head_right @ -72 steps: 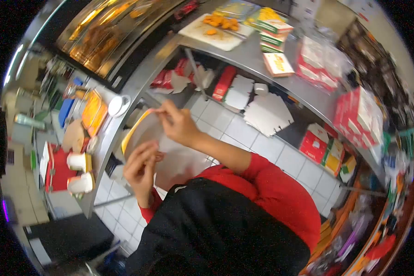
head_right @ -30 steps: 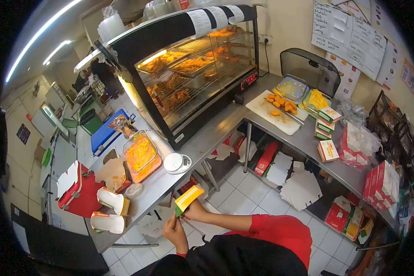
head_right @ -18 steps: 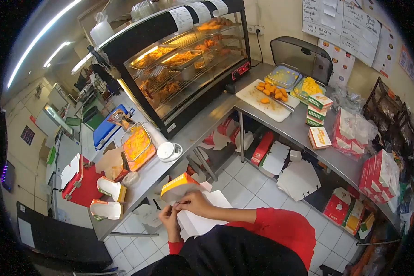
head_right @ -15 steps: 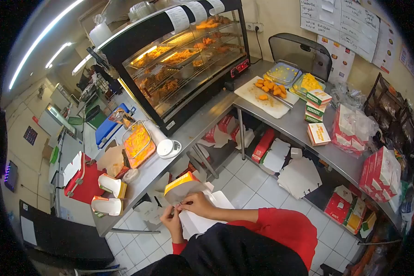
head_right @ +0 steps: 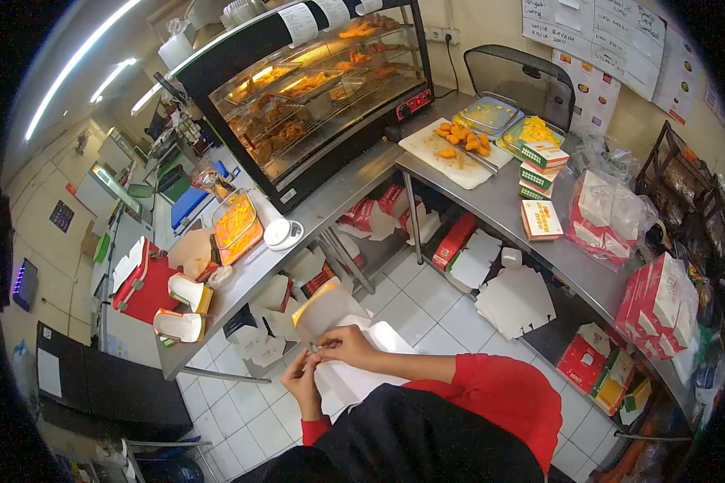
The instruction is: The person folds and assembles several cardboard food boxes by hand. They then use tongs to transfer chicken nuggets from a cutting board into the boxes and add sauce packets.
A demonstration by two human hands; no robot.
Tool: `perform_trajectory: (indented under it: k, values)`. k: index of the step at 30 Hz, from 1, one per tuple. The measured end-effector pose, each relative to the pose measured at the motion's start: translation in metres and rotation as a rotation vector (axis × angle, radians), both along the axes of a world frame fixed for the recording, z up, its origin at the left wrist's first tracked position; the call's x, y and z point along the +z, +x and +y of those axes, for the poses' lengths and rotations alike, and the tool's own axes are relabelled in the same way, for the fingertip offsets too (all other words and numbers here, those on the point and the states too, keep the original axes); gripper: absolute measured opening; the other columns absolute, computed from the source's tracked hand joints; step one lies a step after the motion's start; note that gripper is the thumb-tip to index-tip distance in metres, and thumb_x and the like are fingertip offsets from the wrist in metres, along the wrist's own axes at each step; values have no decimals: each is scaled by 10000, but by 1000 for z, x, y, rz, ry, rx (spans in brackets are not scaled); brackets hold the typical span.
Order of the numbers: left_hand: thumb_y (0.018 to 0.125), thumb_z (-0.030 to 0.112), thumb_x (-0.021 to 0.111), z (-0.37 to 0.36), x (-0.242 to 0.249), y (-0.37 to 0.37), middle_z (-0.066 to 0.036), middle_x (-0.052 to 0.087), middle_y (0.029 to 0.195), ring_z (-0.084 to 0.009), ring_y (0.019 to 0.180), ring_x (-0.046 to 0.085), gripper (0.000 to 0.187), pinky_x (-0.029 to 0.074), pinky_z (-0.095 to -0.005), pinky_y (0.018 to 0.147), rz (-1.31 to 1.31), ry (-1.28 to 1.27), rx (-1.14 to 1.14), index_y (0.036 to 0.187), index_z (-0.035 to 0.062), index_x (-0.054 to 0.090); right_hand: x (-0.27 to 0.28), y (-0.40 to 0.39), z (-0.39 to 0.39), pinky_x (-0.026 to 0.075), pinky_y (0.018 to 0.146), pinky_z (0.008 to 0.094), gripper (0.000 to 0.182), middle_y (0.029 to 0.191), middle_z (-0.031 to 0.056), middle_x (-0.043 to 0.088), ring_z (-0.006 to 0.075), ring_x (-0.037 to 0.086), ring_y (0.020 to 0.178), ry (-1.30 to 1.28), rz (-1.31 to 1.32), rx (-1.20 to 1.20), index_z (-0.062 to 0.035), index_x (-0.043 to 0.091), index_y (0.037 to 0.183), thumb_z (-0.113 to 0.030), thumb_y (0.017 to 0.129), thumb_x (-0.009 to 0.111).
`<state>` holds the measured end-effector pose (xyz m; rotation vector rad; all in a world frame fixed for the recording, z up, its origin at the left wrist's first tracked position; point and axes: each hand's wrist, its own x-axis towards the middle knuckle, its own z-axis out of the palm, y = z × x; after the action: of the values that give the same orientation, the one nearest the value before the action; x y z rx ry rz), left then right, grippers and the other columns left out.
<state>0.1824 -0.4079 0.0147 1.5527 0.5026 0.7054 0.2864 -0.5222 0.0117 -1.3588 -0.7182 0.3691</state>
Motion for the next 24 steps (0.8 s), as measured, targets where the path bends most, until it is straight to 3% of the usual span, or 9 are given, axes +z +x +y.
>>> perform_trajectory:
  k: [3,7,9,12,15,20,22,23,24]
  values:
    - [761,-57,671,-1,9,-1,-106,667,751,-146,694,641,260,507,-227,692,-109,-117,48,1014,-55,610,7,8,-4,478,665,243,176,889,78,641,113,593,782,-52,63,180,41,642,945,-37,792,678]
    - [721,10,735,7,1,-8,-103,623,967,-165,883,603,469,489,-257,763,-139,-94,-57,1133,0,511,20,1,0,479,723,274,203,932,87,615,141,589,814,39,199,346,29,600,1028,-16,831,613]
    - [699,75,779,10,3,-4,-93,568,1090,-169,982,559,607,474,-275,794,-352,-150,-94,1203,37,442,38,4,0,471,754,292,204,978,97,596,160,579,865,18,0,493,17,589,1046,-8,843,583]
    - [670,199,825,37,-2,-17,-60,483,1178,-159,1045,490,757,452,-279,810,-129,-404,-367,1264,78,373,42,4,10,389,901,387,234,1075,106,556,226,529,1025,59,-314,550,-16,603,1048,-126,842,610]
    - [809,415,663,39,-8,-25,-63,476,1229,-177,1079,496,700,454,-302,859,35,-395,-389,1316,56,341,40,-3,17,346,930,401,271,1078,92,555,234,504,1071,69,-689,350,-39,617,1024,-182,793,638]
    - [836,699,371,35,18,-25,-96,415,1351,-225,1180,455,873,391,-338,980,-365,-588,-180,1385,24,290,42,-9,11,354,908,379,200,972,-4,589,149,506,1039,-94,-1127,68,-90,627,838,-59,641,605]
    - [825,733,320,67,42,-30,-117,392,1373,-248,1203,442,923,378,-363,998,-327,-622,-385,1380,-4,290,49,2,2,349,922,373,144,934,-18,587,133,494,1055,-301,-1380,278,-95,625,785,-90,642,621]
    - [859,556,518,62,70,-28,-144,455,1314,-223,1171,478,816,384,-333,984,-355,-624,-555,1355,-61,321,46,5,2,344,931,372,152,935,-18,585,143,490,1044,-382,-1434,361,-93,636,785,-122,636,635]
    - [846,452,568,71,71,-25,-142,489,1276,-212,1143,495,748,389,-320,969,-112,-382,-594,1341,-61,345,42,6,1,345,933,377,101,906,-17,588,155,492,1029,-402,-1455,376,-98,643,737,-122,643,615]
